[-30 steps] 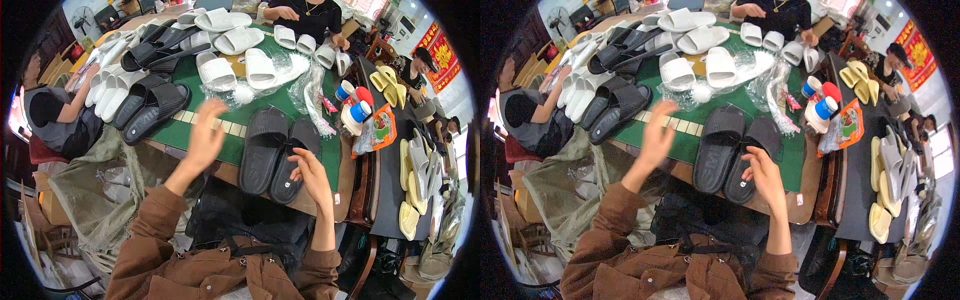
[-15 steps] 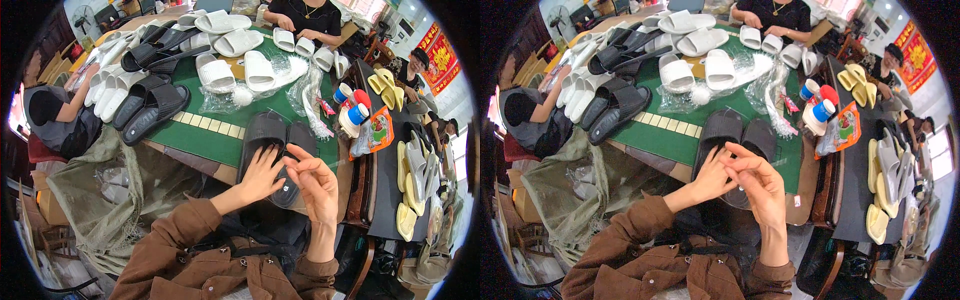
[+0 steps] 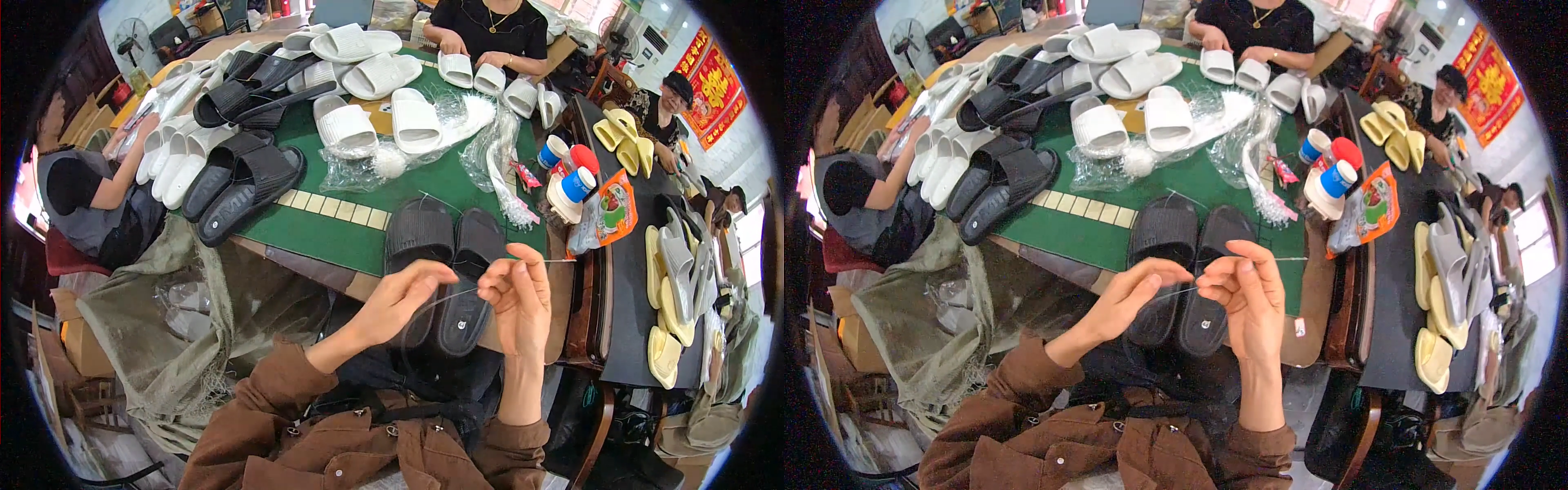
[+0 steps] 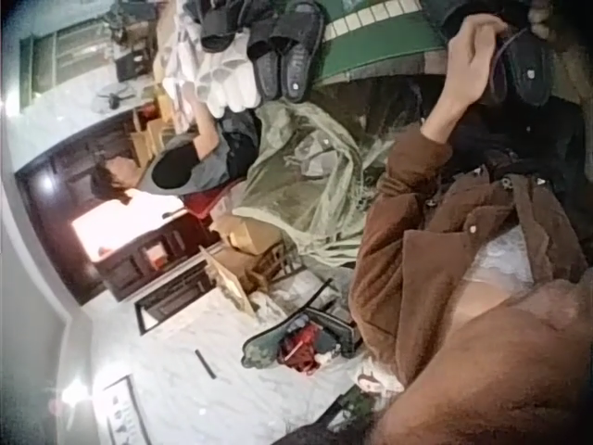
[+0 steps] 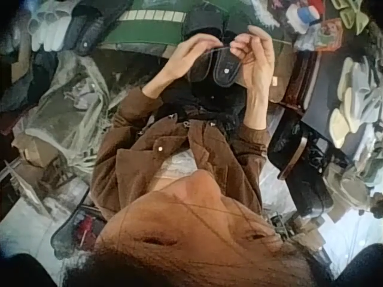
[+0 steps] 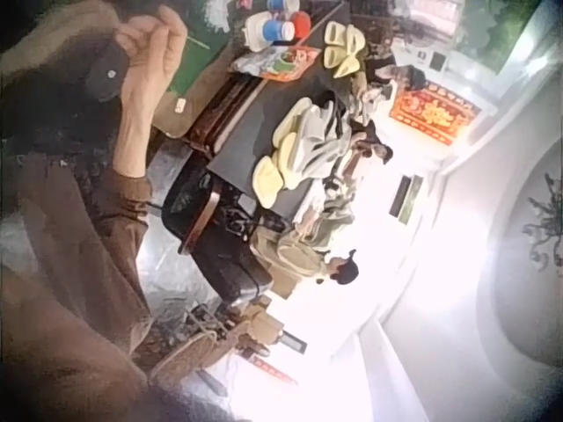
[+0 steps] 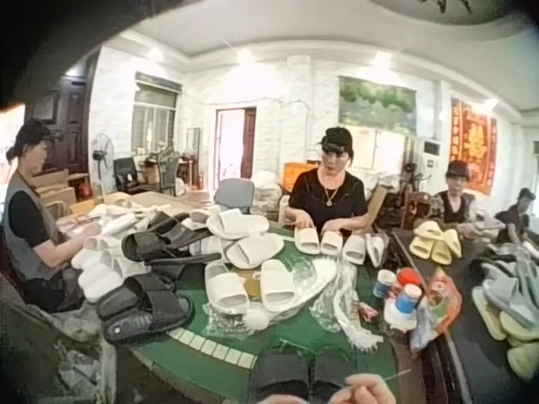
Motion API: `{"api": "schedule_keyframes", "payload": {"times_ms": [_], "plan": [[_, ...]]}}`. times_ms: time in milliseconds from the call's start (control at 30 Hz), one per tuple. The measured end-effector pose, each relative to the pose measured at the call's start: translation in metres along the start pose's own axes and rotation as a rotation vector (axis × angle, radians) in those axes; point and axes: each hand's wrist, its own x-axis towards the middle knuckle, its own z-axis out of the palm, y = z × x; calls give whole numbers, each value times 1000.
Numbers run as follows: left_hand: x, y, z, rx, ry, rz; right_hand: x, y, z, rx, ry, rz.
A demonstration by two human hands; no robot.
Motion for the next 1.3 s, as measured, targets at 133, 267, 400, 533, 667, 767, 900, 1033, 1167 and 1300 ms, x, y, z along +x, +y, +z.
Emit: {"api": "schedule_keyframes", "payload": {"times_ms": [133, 267, 400, 533, 667, 767, 900, 1033, 1167, 1300], "plan": [[-4, 4, -2, -612, -284, -187, 2, 8, 0, -49, -52, 36], [-12, 20, -3, -736, -371, -223, 1, 10, -15, -110, 25, 38], [-18, 26, -10, -706, -345, -203, -4, 9, -18, -156, 118, 37], [-10, 17, -21, -706, -171, 118, -11, 13, -44, -114, 191, 22], [-3, 16, -36, -778, -28, 221, -18, 14, -53, -85, 244, 26], [-2, 10, -46, -678, 71, 321, -22, 16, -55, -90, 349, 36], [-6, 9, -39, -818, 108, 228, -29, 20, -62, -108, 349, 97], [-7, 17, -33, -727, 229, 150, -36, 23, -61, -190, 404, 66], [-9, 1, -35, -502, 373, 78, -43, 27, -61, -256, 388, 77], [-6, -3, -40, -472, 565, 53, -54, 35, -56, -336, 323, 176]]}}
